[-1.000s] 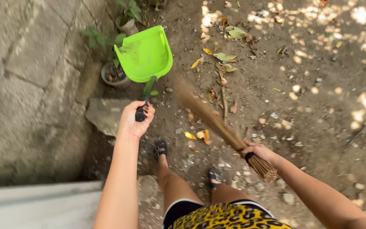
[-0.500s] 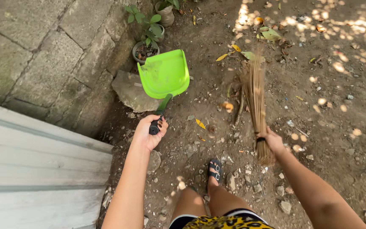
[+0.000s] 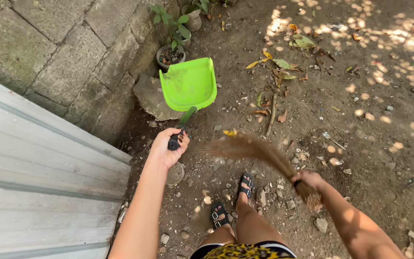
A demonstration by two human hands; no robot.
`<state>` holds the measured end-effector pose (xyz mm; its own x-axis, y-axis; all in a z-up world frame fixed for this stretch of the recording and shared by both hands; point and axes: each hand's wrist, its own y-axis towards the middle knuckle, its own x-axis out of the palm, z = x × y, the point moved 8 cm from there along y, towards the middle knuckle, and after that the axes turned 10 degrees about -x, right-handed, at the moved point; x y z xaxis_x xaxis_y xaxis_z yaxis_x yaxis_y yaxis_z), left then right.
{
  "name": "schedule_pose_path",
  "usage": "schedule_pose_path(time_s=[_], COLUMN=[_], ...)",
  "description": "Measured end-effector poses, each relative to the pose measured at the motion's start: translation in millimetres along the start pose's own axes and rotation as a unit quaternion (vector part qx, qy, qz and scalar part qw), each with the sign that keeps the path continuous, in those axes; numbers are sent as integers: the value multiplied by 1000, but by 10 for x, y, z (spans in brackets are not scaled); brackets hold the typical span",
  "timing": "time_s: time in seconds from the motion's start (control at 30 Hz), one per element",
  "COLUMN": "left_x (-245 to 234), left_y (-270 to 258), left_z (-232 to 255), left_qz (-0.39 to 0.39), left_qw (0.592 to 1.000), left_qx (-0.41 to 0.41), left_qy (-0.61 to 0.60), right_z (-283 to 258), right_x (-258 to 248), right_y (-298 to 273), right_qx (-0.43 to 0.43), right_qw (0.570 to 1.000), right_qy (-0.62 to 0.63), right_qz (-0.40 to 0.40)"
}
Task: The person sweeps dirt, leaves, and debris from the ground using a handheld brush, collecting it into a green dustpan.
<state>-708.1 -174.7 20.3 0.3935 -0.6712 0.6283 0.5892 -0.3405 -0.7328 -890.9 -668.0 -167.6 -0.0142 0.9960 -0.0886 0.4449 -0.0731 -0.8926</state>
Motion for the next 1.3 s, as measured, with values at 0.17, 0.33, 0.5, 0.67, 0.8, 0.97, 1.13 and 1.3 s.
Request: schedule_pose_path(time_s=[0.17,0.33,0.5,0.67,0.8,0.97,1.13,1.3], left_x=[-107,-125,-195,-154,-159,-308,-448,-488], left_y=[-140,-163,-173,-247,-356,-486,-389,-393], left_z=[-111,-101,-88,0,1,52,39,101], left_qz=[5,11,-21,-39,-58,-16,-6,13], left_qw=[1000,1000,999,999,998,1000,999,999], left_qx=[-7,-16,-8,11,2,21,12,34], left_qy=[28,-23,-26,-6,-24,-8,-31,0], right_z=[-449,-594,-309,284,239,191,259,349], right_x=[-53,357,1005,1733,2127,1831,1866,2042], right_y=[168,-287,-830,-229,508,109,-646,-15], right_qx=[-151,-186,-144,-39,-101,-133,-152,-95], right_qw=[982,972,985,984,972,975,983,978], right_qy=[33,106,77,-46,42,134,90,15], right_qz=[105,91,-61,-167,-207,-117,-58,-183])
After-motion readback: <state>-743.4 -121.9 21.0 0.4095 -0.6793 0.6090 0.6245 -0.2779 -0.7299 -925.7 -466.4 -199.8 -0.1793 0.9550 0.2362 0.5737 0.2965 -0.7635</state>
